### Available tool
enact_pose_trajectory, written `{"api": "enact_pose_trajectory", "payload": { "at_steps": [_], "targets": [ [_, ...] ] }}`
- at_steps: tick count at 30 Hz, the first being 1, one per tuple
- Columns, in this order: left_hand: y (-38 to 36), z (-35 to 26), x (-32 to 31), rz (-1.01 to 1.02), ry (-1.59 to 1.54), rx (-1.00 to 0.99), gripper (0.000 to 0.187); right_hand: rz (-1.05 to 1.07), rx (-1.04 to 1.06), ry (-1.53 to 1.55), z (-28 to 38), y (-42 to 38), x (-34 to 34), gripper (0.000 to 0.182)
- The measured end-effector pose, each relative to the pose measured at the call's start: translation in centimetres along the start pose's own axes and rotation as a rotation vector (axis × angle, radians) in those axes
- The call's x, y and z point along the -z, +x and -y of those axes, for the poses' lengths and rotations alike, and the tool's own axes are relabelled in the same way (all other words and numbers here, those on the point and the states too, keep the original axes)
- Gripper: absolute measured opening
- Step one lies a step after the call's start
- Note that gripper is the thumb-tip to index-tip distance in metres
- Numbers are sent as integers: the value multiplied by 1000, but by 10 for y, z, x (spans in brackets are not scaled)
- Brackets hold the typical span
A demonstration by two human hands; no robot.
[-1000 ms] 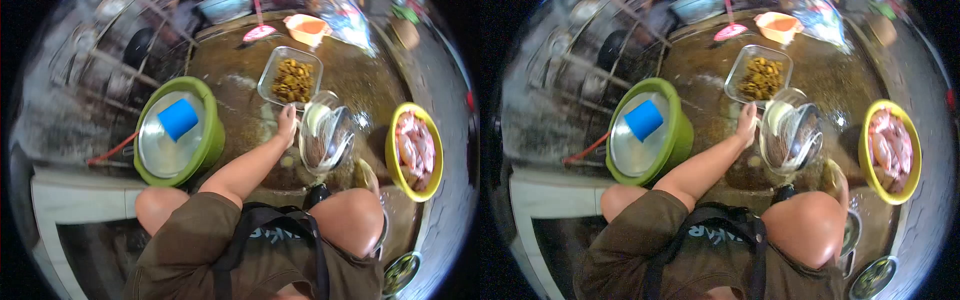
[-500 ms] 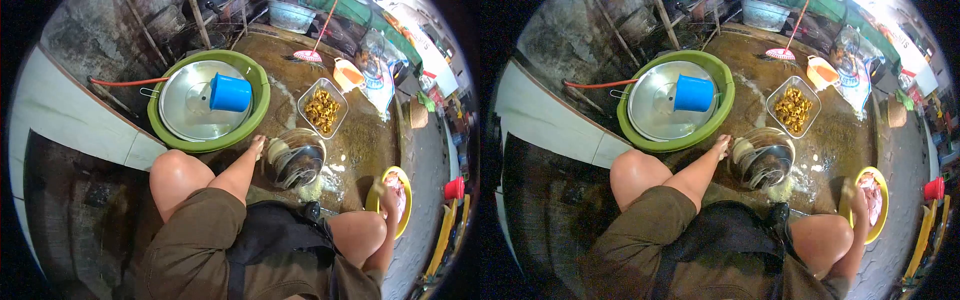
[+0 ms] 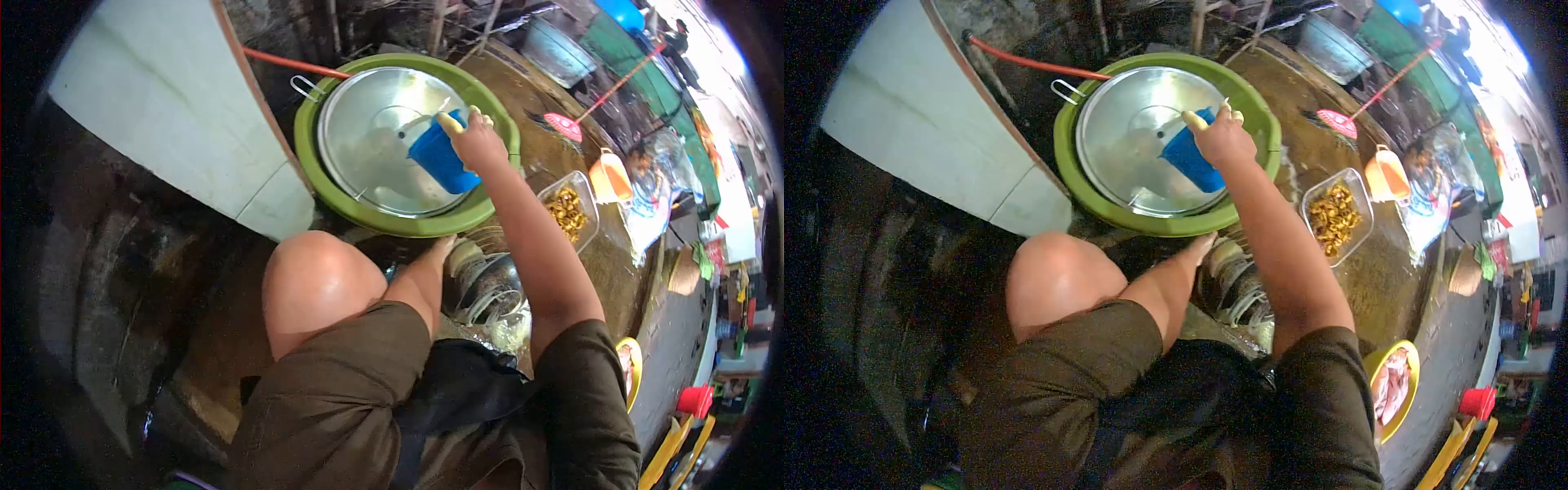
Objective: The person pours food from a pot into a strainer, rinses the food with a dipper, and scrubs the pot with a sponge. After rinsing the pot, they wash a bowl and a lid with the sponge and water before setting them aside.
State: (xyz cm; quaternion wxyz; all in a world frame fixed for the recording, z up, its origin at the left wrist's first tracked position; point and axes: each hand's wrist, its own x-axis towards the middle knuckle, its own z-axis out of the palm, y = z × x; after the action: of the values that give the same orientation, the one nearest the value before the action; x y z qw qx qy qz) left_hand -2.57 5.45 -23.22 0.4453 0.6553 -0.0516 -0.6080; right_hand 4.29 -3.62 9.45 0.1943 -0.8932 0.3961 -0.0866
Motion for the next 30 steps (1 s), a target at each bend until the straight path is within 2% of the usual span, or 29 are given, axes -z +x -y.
{"api": "enact_pose_trajectory", "payload": {
  "at_steps": [2,5,7,11,14,16,17,19,21,23,24,25,26,27,30],
  "targets": [
    [-2,4,2,8,19,-4,61,18,-92,-221,18,7,-14,74],
    [-8,10,4,22,45,-24,65,295,-134,-273,16,19,-25,75],
    [-11,11,4,33,64,-41,68,274,-18,-454,11,12,-33,77],
    [-8,8,6,45,105,-80,73,55,173,-373,-5,-14,-52,80],
    [-18,4,1,59,119,-112,78,27,119,-353,-26,-10,-69,79],
    [-17,-1,-5,76,133,-127,81,-232,127,-260,-69,5,-92,71],
    [-15,-3,-2,74,140,-131,82,-226,122,-266,-88,12,-98,71],
    [-15,-7,-5,88,156,-150,85,-83,-109,-211,-124,34,-108,52],
    [-10,-14,-8,106,174,-169,88,83,-34,-363,-184,80,-142,37],
    [-1,-18,-17,137,182,-187,91,186,-339,377,-150,56,-116,31],
    [4,-22,-21,157,183,-201,92,184,-405,694,-104,23,-79,25],
    [10,-26,-22,174,179,-214,94,238,-508,923,-138,47,-99,25],
    [17,-30,-27,188,180,-226,95,248,-548,1092,-114,32,-75,20],
    [20,-32,-33,197,180,-239,97,187,-601,1213,-111,18,-61,27],
    [31,-40,-39,190,193,-218,101,390,-555,1342,-172,35,-73,33]
  ]
}}
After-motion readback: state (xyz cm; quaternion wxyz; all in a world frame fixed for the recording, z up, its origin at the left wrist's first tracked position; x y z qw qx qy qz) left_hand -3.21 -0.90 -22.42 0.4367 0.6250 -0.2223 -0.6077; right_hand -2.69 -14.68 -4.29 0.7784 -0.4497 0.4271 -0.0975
